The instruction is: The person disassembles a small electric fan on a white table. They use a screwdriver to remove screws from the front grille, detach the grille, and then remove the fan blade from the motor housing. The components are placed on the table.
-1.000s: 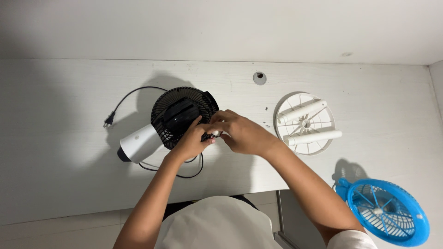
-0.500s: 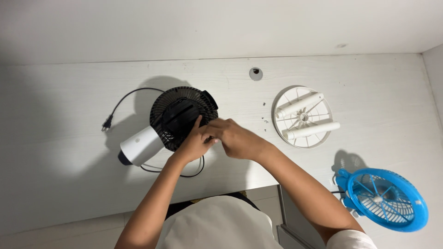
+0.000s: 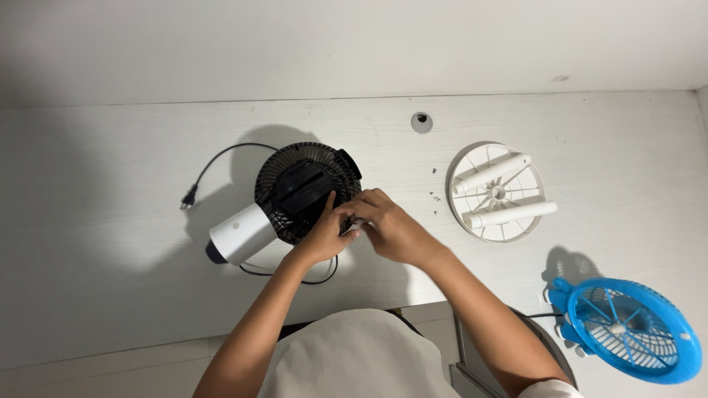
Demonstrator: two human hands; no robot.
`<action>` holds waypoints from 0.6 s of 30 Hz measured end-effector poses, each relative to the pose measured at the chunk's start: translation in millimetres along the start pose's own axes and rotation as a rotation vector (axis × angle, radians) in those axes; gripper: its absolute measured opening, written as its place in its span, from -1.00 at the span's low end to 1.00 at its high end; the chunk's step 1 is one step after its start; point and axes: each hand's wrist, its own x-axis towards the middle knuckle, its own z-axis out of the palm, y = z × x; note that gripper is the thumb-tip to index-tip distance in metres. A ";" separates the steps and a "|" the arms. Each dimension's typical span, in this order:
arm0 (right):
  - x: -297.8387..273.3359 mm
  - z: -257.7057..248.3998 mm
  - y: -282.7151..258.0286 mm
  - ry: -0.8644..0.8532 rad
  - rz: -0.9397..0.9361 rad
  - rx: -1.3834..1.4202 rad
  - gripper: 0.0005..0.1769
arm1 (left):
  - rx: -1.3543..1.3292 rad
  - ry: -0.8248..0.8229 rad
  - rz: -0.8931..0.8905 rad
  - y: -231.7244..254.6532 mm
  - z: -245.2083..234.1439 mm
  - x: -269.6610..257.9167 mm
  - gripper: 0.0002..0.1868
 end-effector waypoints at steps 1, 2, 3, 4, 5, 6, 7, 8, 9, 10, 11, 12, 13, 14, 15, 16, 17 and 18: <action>0.1 -4.8 1.2 -0.053 0.034 0.034 -0.36 | -0.004 -0.035 -0.053 -1.3 -1.8 -0.9 -0.65; 0.1 -9.4 1.7 -0.106 0.068 0.069 -0.32 | -0.008 -0.071 -0.106 -2.3 -2.5 -1.3 -0.68; 0.0 -12.0 1.3 -0.161 0.103 0.102 -0.27 | -0.018 -0.046 -0.091 -3.5 -1.3 -1.5 -0.69; 0.1 -12.6 -0.4 -0.137 0.077 0.126 -0.32 | -0.027 -0.021 -0.077 -4.8 0.3 -1.7 -0.69; 0.9 -12.2 -3.1 -0.113 0.050 0.148 -0.36 | -0.037 0.005 -0.061 -6.5 1.0 -1.3 -0.69; 1.9 -11.4 -6.2 -0.088 0.023 0.170 -0.39 | -0.053 0.072 0.025 -7.6 1.7 -1.7 -0.63; 2.7 -10.0 -9.5 -0.036 0.053 0.068 -0.48 | -0.069 0.138 0.112 -7.8 3.2 -2.4 -0.57; 3.2 -7.9 -12.9 0.018 0.083 -0.034 -0.54 | -0.085 0.203 0.200 -7.3 3.9 -3.5 -0.51; 3.7 -7.4 -15.1 0.071 0.112 -0.139 -0.57 | -0.047 0.178 0.122 -5.8 4.1 -3.7 -0.60; 4.5 -7.5 -16.2 0.059 0.171 -0.106 -0.60 | -0.009 0.152 0.044 -3.6 3.9 -3.4 -0.68; 3.4 -6.9 -16.9 0.046 0.234 -0.071 -0.62 | 0.026 0.121 -0.037 -0.5 4.2 -3.7 -0.76; 2.5 -6.9 -16.5 0.033 0.298 -0.036 -0.64 | 0.020 0.082 -0.032 2.1 2.0 -3.5 -0.73; 2.5 -8.1 -14.7 0.022 0.215 -0.023 -0.61 | 0.014 0.043 -0.026 4.4 -2.3 -2.0 -0.71; 2.3 -9.7 -12.1 0.011 0.132 -0.009 -0.57 | 0.008 0.004 -0.020 7.0 -6.4 0.5 -0.69; 1.5 -10.8 -9.2 -0.002 0.049 0.005 -0.52 | -0.042 -0.026 -0.009 9.1 -10.5 2.4 -0.67; 1.2 -12.3 -5.5 -0.053 0.056 0.054 -0.44 | -0.093 -0.056 0.001 9.8 -15.6 3.2 -0.64; 1.5 -13.2 -1.8 -0.104 0.064 0.105 -0.34 | -0.142 -0.087 0.009 10.0 -19.8 2.2 -0.62; 1.8 -12.7 1.2 -0.155 0.071 0.156 -0.23 | -0.120 -0.083 -0.010 10.0 -22.5 0.8 -0.71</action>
